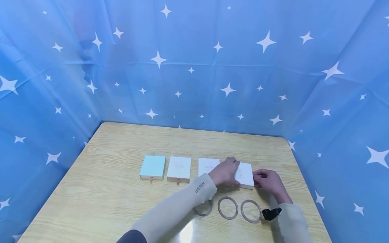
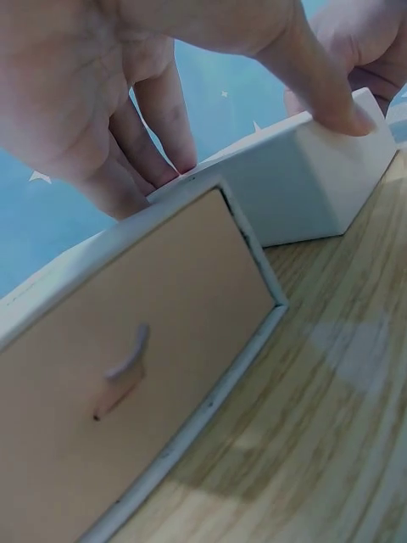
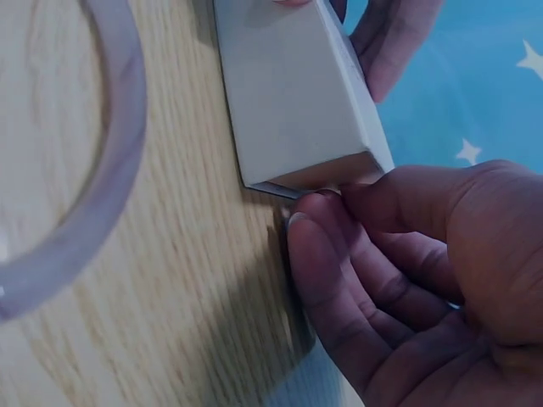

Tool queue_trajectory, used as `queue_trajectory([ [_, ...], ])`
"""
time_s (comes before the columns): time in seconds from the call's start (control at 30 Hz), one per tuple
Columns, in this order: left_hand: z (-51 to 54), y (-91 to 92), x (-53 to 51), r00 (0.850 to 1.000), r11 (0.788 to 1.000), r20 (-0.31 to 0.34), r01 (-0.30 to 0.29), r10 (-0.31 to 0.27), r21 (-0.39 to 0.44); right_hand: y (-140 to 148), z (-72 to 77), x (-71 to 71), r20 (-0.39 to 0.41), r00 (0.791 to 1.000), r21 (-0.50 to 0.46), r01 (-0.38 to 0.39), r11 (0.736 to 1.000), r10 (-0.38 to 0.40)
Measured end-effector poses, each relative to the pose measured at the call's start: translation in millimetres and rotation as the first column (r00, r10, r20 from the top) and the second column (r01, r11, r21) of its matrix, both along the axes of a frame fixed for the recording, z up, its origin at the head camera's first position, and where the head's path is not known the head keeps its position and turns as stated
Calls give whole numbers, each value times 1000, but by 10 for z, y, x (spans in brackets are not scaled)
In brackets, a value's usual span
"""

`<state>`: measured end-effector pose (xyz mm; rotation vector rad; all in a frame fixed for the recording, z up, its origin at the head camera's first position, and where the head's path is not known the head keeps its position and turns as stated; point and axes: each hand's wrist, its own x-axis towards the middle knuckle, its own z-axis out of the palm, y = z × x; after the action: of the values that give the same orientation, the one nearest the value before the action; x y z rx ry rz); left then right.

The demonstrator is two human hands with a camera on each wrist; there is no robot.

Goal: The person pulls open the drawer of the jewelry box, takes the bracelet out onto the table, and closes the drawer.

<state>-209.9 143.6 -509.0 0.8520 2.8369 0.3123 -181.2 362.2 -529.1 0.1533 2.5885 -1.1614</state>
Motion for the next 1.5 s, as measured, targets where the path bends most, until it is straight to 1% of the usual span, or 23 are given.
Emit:
queue_trajectory([
  [0.17, -2, 21, -5, 1000, 1000, -17, 3, -4, -11, -12, 19, 8, -10, 1000, 45, 18, 999, -17],
  [0.4, 18, 40, -9, 1000, 1000, -16, 9, -9, -8, -15, 49, 9, -13, 999, 88, 44, 995, -43],
  [0.57, 47, 27, -11, 1000, 1000, -22, 20, -20, -5, -15, 47, 5, -19, 999, 82, 49, 995, -47],
  [0.77, 55, -1, -23, 1000, 1000, -13, 2, -2, -10, -30, 28, -22, -34, 999, 81, 45, 996, -43],
  [0.97, 56, -11, -35, 1000, 1000, -6, -4, 4, -8, -44, 50, -35, -20, 998, 77, 53, 996, -52],
  [1.17, 23, -5, -47, 1000, 1000, 15, -10, 10, 5, -43, 66, -29, -5, 998, 73, 56, 996, -56],
  [1.33, -10, -3, -30, 1000, 1000, 18, -9, 9, 14, -21, 48, -14, 4, 998, 79, 61, 995, -61],
  [1.5, -3, -9, -13, 1000, 1000, 16, -11, 11, 24, 8, 38, -9, -9, 998, 93, 55, 994, -54],
])
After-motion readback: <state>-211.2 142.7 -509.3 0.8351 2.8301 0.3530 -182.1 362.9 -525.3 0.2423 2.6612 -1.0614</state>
